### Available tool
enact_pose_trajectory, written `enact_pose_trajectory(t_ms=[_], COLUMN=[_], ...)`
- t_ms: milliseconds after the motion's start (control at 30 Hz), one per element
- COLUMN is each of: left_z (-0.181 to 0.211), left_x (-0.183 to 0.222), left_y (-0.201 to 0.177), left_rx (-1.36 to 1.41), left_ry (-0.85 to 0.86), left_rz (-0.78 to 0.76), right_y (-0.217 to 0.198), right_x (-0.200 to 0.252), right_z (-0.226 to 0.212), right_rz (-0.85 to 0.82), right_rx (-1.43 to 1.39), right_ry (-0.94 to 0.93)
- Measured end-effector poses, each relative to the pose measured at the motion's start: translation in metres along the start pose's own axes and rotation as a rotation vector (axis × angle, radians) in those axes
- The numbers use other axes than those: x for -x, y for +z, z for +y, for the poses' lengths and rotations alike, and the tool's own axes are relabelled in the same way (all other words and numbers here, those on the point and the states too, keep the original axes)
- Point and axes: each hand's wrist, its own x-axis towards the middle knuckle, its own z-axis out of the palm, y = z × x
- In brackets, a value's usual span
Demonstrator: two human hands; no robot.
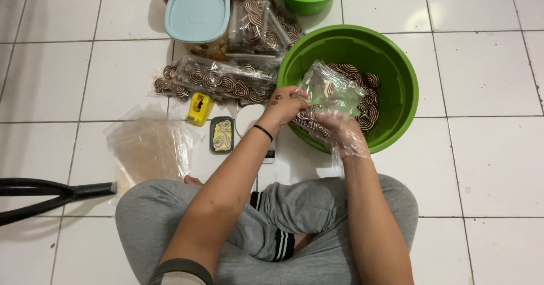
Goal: Packaging spiral cookies into plastic bags and weighing them on a digital scale.
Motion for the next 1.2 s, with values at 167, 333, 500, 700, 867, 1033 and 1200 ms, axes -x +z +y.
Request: enact_pose_trajectory(t_ms=[167, 333, 500, 700, 867, 1033, 1200], left_z=[0.0, -0.002, 0.022, -0.002, -0.023, -0.05, -0.014], left_x=[-0.005, -0.009, 0.025, 0.04, 0.067, 0.067, 0.07], left_y=[-0.001, -0.01, -0.017, -0.043, -0.091, -0.098, -0.077], left_rx=[0.02, 0.072, 0.097, 0.377, 0.387, 0.396, 0.565], left_ry=[-0.066, 0.016, 0.026, 0.106, 0.149, 0.169, 0.05], left_rz=[-0.011, -0.026, -0.109, -0.228, -0.258, -0.277, -0.181], right_y=[-0.002, -0.004, -0.003, 0.002, 0.018, 0.036, 0.015], right_x=[-0.001, -0.005, -0.012, -0.004, -0.002, -0.002, -0.014], right_z=[0.006, 0.014, 0.016, 0.018, 0.027, 0.044, 0.048], right_rz=[0.005, -0.059, 0.02, -0.046, -0.172, -0.28, -0.074], right_rx=[-0.136, -0.367, -0.341, -0.07, -0.022, 0.083, 0.067], right_ry=[0.057, 0.027, -0.139, -0.33, -0.317, -0.304, -0.246])
